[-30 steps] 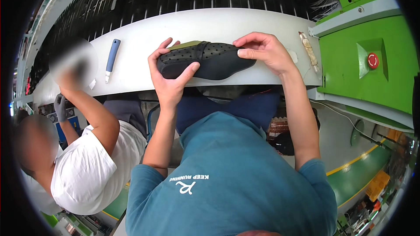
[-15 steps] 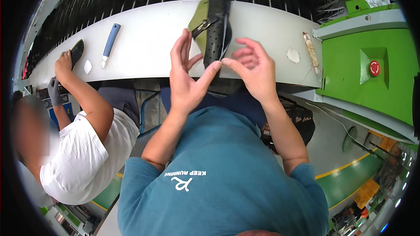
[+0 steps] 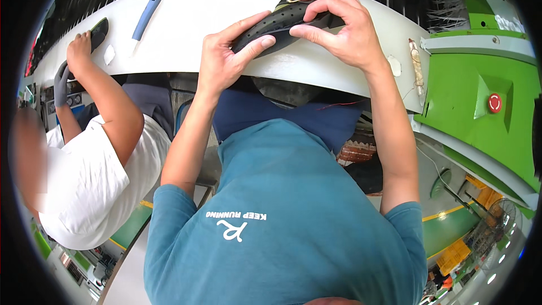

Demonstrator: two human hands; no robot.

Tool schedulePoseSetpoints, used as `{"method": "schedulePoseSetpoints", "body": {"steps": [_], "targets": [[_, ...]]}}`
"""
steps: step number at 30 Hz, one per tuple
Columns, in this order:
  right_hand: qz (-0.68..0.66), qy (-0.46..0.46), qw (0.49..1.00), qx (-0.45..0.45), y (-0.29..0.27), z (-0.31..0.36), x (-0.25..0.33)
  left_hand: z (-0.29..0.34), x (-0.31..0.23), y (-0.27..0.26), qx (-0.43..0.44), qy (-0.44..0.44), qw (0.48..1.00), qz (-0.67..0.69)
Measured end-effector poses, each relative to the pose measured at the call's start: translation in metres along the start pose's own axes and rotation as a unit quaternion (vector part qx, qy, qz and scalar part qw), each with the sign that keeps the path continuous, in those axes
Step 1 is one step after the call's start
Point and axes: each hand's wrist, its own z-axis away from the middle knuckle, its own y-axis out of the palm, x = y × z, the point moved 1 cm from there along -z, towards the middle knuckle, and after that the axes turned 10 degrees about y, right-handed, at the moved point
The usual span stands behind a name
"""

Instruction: The person assembles footwear by attaching black insoles to green shoe uppers on a conveyor belt. They pick up an insole, align it with the upper, press it into place, and then place the assembled shoe onto the moving belt. This process is repeated for multiple pairs of shoes.

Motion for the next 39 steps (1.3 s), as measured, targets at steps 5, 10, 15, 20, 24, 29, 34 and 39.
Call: {"method": "schedulePoseSetpoints", "body": {"steps": [5,10,15,20,24,29,34,39], "targets": [[0.026,-0.007,1.0,-0.011,0.004,-0.006,0.007,0.0,0.005,0.001,-0.02,-0.012,1.0,0.021],[0.055,-0.043,0.997,-0.041,0.008,-0.006,0.004,-0.001,0.004,0.006,-0.04,0.043,0.998,-0.019],[0.047,-0.056,0.995,-0.072,0.015,-0.002,-0.001,-0.005,0.002,0.008,-0.041,0.103,0.989,-0.102],[0.079,-0.04,0.99,-0.106,0.019,-0.002,0.0,-0.01,-0.004,0.005,-0.035,0.077,0.991,-0.105],[0.064,-0.003,0.993,-0.1,0.017,0.001,0.003,-0.022,-0.003,-0.009,0.025,0.071,0.993,-0.093],[-0.007,0.012,1.0,-0.009,-0.006,0.008,-0.009,-0.037,-0.02,0.002,0.061,0.185,0.955,-0.224],[0.004,-0.005,0.999,-0.036,0.001,0.005,-0.007,-0.046,-0.009,0.006,0.049,0.139,0.969,-0.2],[-0.012,0.002,0.998,-0.067,0.001,-0.001,-0.006,-0.046,-0.008,0.009,0.04,0.094,0.98,-0.17]]}}
